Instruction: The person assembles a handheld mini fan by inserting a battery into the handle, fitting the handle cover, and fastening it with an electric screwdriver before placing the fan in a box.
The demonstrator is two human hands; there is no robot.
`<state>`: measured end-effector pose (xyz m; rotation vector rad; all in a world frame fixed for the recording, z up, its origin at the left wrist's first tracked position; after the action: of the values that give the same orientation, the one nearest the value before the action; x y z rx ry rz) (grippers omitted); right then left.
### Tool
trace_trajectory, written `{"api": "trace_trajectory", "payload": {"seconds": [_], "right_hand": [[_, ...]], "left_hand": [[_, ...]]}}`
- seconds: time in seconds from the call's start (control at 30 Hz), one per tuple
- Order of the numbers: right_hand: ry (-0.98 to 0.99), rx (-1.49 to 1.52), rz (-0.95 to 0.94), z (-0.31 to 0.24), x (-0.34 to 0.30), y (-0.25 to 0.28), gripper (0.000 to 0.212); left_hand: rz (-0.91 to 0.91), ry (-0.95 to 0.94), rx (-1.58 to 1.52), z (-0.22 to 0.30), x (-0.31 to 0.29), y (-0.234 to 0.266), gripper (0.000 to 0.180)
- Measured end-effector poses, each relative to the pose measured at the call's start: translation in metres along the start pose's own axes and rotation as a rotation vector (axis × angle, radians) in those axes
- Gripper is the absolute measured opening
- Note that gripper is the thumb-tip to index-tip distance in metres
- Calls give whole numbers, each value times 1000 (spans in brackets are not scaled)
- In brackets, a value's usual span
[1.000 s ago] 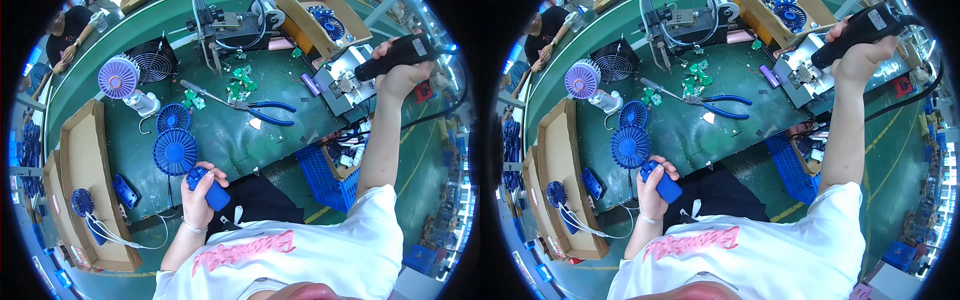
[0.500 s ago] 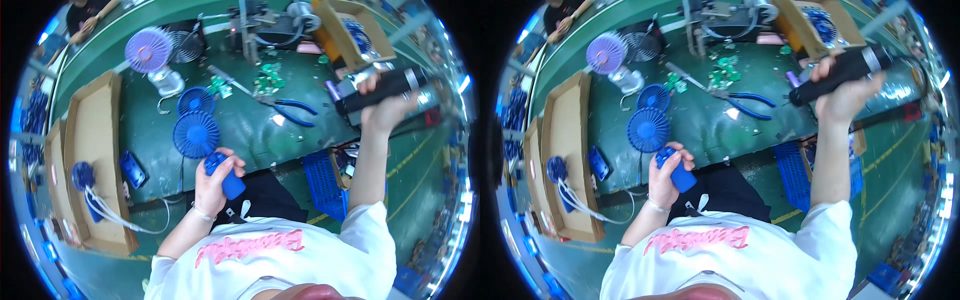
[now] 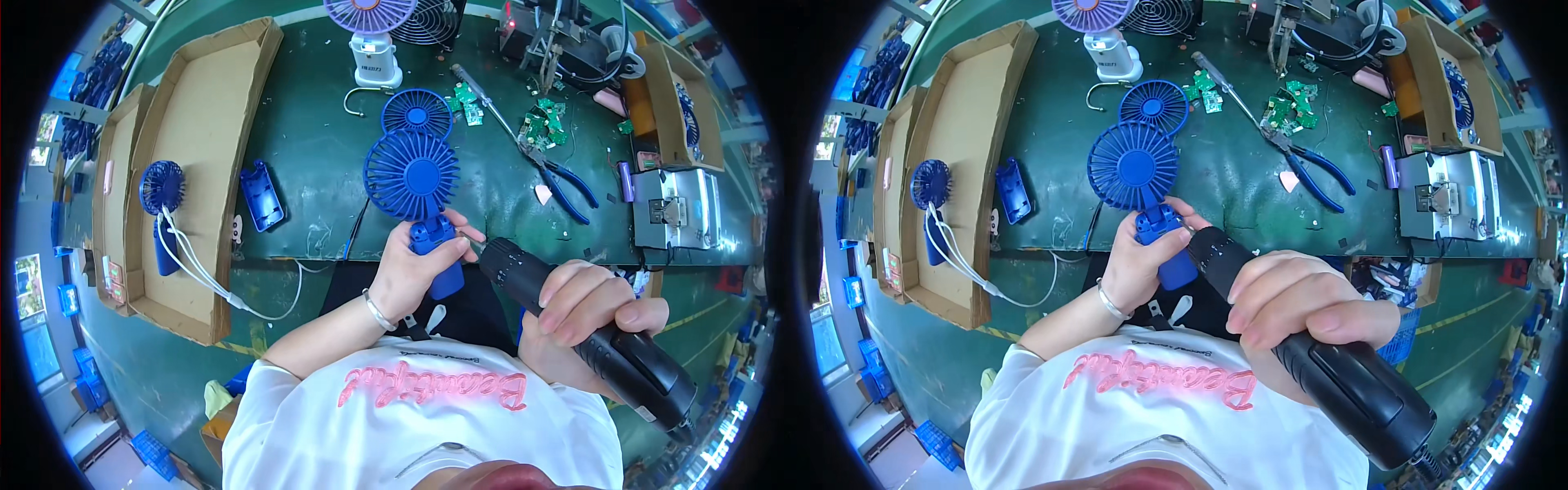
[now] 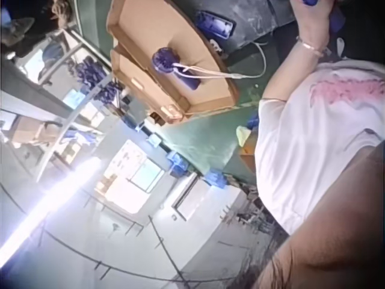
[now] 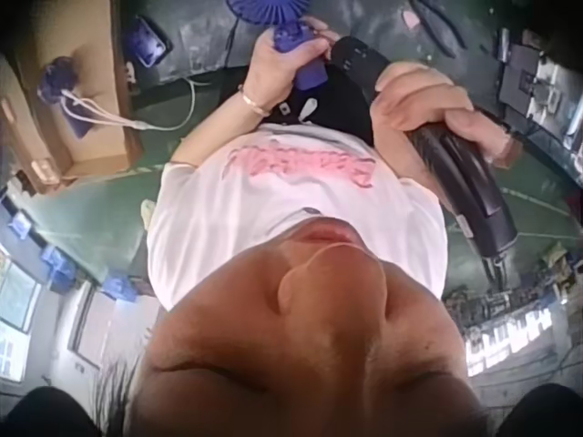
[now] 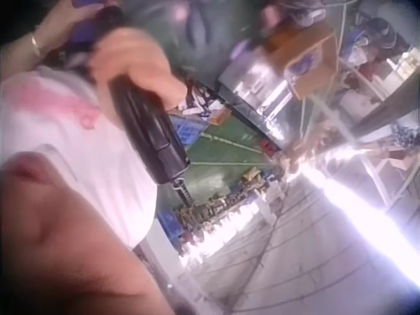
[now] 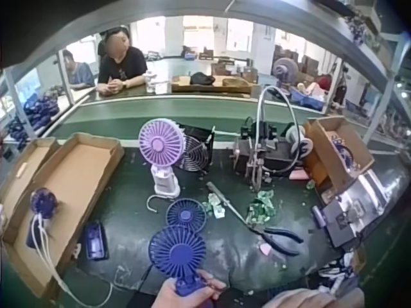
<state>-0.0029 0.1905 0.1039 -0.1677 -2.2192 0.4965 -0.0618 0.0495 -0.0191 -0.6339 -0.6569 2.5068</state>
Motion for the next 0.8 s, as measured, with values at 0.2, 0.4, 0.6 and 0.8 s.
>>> {"api": "trace_trajectory", "payload": {"seconds": [0.2, 0.4, 0.6, 0.8], "right_hand": [[-31, -48, -28, 10, 0, -1, 64], [-89, 26, -223, 13, 8, 0, 25], [-89, -36, -579, 22, 18, -8, 21], [-17, 78, -246, 23, 3, -3, 20]], "left_hand": [[-4, 14, 14, 0, 0, 3, 22], [-36, 22, 66, -3, 4, 5, 26], [12, -41, 241, -6, -4, 21, 23], [32, -44, 138, -9, -2, 10, 22]]}}
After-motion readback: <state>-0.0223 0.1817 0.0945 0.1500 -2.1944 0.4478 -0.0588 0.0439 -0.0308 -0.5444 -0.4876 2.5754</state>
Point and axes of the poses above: each hand's wrist, its own x-axis towards the middle knuckle, its own y-axis out of the back of the hand, z = x × y, the point moved 4 cm from there along x, towards the middle knuckle, and after that the axes turned 4 degrees about x, right-handed, at the moved point
